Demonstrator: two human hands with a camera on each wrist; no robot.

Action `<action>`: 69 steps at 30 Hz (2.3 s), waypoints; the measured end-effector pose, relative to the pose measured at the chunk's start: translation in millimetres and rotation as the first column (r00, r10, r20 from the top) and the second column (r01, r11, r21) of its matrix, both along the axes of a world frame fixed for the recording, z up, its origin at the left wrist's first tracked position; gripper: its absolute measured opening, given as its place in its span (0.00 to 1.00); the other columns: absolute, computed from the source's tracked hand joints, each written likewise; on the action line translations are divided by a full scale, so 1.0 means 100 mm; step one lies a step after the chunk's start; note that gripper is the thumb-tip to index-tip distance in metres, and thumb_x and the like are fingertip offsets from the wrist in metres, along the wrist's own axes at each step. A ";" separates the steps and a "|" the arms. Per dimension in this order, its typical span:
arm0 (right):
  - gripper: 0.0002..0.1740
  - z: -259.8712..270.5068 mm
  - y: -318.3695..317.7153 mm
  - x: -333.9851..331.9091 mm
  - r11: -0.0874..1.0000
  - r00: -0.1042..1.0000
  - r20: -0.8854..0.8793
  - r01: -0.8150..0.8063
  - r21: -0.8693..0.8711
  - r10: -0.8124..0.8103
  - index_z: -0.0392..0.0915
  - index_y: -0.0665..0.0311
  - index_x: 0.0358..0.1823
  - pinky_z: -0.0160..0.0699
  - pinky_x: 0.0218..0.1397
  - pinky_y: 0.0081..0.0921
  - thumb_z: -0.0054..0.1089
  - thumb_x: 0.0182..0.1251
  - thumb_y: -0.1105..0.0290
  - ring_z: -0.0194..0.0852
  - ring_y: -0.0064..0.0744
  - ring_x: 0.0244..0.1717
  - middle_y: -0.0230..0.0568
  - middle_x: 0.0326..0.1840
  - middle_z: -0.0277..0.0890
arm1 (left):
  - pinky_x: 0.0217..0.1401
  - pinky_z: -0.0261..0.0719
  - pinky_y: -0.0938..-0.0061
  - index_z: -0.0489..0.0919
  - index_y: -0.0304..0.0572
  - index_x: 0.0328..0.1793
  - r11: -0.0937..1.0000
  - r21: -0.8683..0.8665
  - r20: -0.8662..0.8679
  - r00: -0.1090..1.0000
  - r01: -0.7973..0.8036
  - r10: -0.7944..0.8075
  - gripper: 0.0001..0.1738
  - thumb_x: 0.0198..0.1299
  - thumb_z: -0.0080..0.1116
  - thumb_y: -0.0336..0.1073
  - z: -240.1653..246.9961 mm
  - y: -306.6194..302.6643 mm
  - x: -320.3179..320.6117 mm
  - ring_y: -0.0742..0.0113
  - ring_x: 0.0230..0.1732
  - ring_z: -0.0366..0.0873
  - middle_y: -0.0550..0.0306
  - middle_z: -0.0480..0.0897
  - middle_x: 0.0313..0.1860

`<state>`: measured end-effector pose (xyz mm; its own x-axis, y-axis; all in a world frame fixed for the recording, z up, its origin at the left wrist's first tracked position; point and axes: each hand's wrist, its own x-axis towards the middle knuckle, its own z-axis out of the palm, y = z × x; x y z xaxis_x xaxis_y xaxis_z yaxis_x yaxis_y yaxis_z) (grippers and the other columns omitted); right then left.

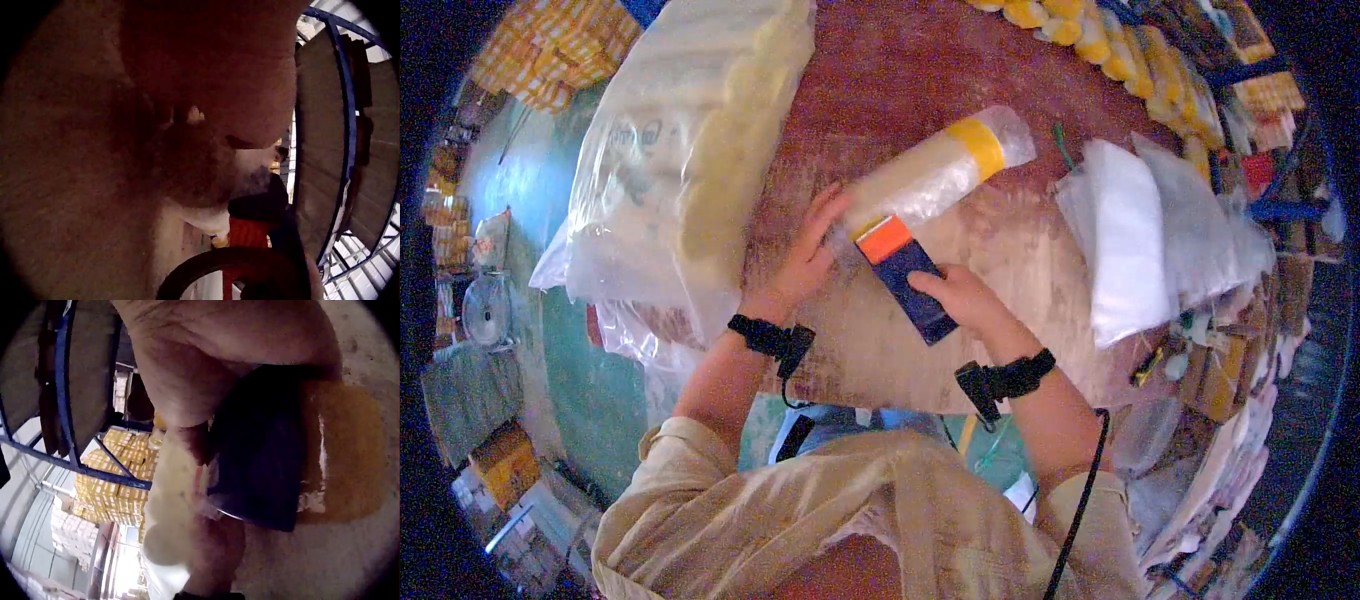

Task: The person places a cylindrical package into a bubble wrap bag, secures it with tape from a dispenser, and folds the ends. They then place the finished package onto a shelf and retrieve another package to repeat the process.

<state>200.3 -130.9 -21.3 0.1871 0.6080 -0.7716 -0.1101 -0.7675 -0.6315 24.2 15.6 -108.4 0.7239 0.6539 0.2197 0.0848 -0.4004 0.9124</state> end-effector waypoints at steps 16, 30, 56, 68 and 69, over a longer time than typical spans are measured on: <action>0.25 -0.20 -0.57 -0.02 0.988 0.980 -0.128 0.152 0.005 -0.150 0.73 0.71 0.46 0.73 0.33 0.20 0.56 0.59 0.53 0.74 0.24 0.30 0.36 0.33 0.77 | 0.65 0.58 0.64 0.77 0.52 0.53 0.984 0.116 -0.045 0.990 0.137 -0.133 0.20 0.51 0.56 0.31 0.04 0.12 0.32 0.48 0.62 0.61 0.47 0.63 0.62; 0.31 -0.26 -0.21 0.14 0.986 0.982 0.086 -0.169 -0.001 0.169 0.77 0.76 0.36 0.70 0.30 0.24 0.56 0.55 0.47 0.73 0.28 0.26 0.41 0.27 0.77 | 0.61 0.63 0.58 0.55 0.49 0.69 0.923 0.203 -0.672 0.732 0.328 -0.113 0.42 0.47 0.61 0.45 0.65 0.19 1.07 0.44 0.62 0.63 0.39 0.65 0.61; 0.33 0.20 0.24 -0.48 0.805 0.774 0.281 -0.593 0.010 0.567 0.78 0.74 0.36 0.74 0.39 0.31 0.53 0.54 0.43 0.77 0.42 0.33 0.53 0.31 0.78 | 0.68 0.56 0.68 0.35 0.40 0.72 0.893 -0.131 -0.485 0.757 0.432 -0.437 0.61 0.41 0.69 0.41 0.41 0.37 0.46 0.49 0.68 0.57 0.34 0.57 0.67; 0.34 0.05 -0.75 -0.25 0.933 0.925 0.142 -0.359 0.017 0.353 0.78 0.74 0.35 0.74 0.39 0.35 0.54 0.53 0.42 0.78 0.44 0.33 0.54 0.31 0.78 | 0.69 0.54 0.68 0.32 0.47 0.73 0.846 -0.276 -0.461 0.710 0.457 -0.533 0.62 0.42 0.69 0.34 0.48 0.54 0.39 0.53 0.69 0.54 0.38 0.55 0.69; 0.34 0.01 -0.78 -0.26 0.941 0.935 0.135 -0.336 0.038 0.328 0.78 0.74 0.34 0.74 0.39 0.35 0.55 0.52 0.41 0.78 0.45 0.33 0.54 0.30 0.78 | 0.69 0.54 0.68 0.33 0.46 0.73 0.837 -0.275 -0.455 0.703 0.473 -0.547 0.61 0.43 0.69 0.34 0.45 0.60 0.36 0.53 0.69 0.54 0.39 0.55 0.69</action>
<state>174.6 -208.5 -20.4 0.0592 0.6963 -0.7153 0.2273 -0.7071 -0.6695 60.5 75.7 -63.4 0.9350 0.1463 -0.3229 0.3545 -0.4014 0.8445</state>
